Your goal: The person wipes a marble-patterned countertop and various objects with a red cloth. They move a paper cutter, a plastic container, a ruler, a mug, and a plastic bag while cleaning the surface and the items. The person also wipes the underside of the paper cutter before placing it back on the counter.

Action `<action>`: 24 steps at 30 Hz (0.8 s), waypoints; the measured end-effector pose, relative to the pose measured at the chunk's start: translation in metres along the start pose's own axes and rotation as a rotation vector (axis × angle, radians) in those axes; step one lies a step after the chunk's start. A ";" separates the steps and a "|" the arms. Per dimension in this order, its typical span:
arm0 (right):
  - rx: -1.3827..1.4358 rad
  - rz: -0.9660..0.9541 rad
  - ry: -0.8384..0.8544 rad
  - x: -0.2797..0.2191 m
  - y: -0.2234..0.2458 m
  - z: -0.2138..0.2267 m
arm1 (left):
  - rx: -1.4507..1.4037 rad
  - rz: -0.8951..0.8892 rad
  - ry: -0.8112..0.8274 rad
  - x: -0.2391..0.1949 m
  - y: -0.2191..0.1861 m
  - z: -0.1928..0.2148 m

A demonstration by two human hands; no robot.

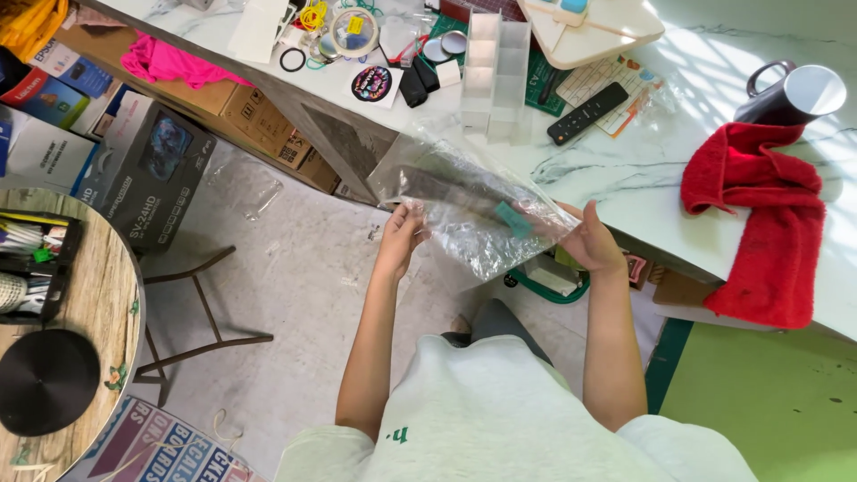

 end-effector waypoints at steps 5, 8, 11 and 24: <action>0.436 -0.133 0.179 0.012 -0.028 0.028 | -0.187 -0.015 0.062 0.002 0.015 0.010; 0.012 -0.224 -0.114 0.033 -0.019 0.000 | -0.271 0.009 0.103 -0.001 -0.024 -0.015; -0.200 -0.076 0.046 0.047 0.018 -0.050 | -0.151 0.006 0.257 0.003 -0.074 -0.058; -0.654 0.336 -0.528 0.125 0.186 0.034 | 0.541 -0.718 -0.047 0.129 -0.214 -0.122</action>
Point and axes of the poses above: each hand's wrist, its own x-axis towards the middle knuckle, its own z-axis out of the back of the hand, y = z × x, the point moved 9 cm from there along x, towards the middle knuckle, and after that the axes turned 8 degrees about -z, right-handed, at the moved point
